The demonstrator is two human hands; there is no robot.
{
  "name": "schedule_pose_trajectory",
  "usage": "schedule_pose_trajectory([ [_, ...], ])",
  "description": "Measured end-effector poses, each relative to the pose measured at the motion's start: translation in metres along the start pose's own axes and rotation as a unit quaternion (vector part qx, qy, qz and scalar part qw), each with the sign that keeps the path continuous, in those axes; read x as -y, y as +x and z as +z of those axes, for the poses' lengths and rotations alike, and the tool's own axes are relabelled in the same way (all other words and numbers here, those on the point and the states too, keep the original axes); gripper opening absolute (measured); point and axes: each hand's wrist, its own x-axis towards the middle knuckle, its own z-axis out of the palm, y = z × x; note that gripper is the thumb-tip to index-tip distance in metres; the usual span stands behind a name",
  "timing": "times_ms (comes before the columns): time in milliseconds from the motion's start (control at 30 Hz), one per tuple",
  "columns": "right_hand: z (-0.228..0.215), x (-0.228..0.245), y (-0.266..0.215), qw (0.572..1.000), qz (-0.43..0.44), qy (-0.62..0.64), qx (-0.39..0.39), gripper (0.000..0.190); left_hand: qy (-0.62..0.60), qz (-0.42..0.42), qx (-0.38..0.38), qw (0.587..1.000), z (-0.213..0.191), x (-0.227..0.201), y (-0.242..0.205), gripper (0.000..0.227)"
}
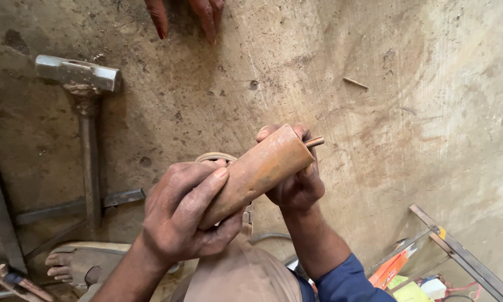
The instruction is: The person hammers a small metal rod into a cylindrical metal piece while sitting on the floor. They repeatedly adjust the piece and strike it with a hammer to drive the rod further inside.
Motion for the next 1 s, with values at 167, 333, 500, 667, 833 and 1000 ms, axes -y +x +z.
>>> schedule_pose_trajectory([
  [167, -0.002, -0.001, 0.011, 0.999, 0.022, 0.022, -0.011, 0.042, 0.027, -0.009, 0.002, 1.000, 0.006, 0.017, -0.015, 0.055],
  [333, -0.025, -0.010, 0.059, 0.993, 0.071, -0.044, -0.081, 0.020, 0.085, -0.068, 0.008, 0.994, 0.026, 0.085, -0.028, 0.051],
  [500, -0.051, -0.019, 0.084, 0.986, 0.015, -0.096, -0.132, 0.017, 0.074, -0.100, 0.008, 0.992, 0.055, 0.145, -0.033, 0.056],
  [667, -0.057, -0.031, 0.097, 0.955, -0.016, -0.247, -0.161, 0.016, 0.072, -0.119, 0.027, 0.990, 0.062, 0.162, -0.027, 0.055],
  [833, -0.047, -0.041, 0.088, 0.860, -0.072, -0.501, -0.071, 0.013, 0.073, -0.134, 0.049, 0.987, 0.060, 0.162, -0.023, 0.057],
  [1000, -0.040, -0.034, 0.084, 0.728, -0.109, -0.677, 0.013, 0.017, 0.071, -0.132, 0.059, 0.987, 0.060, 0.164, -0.023, 0.057],
])
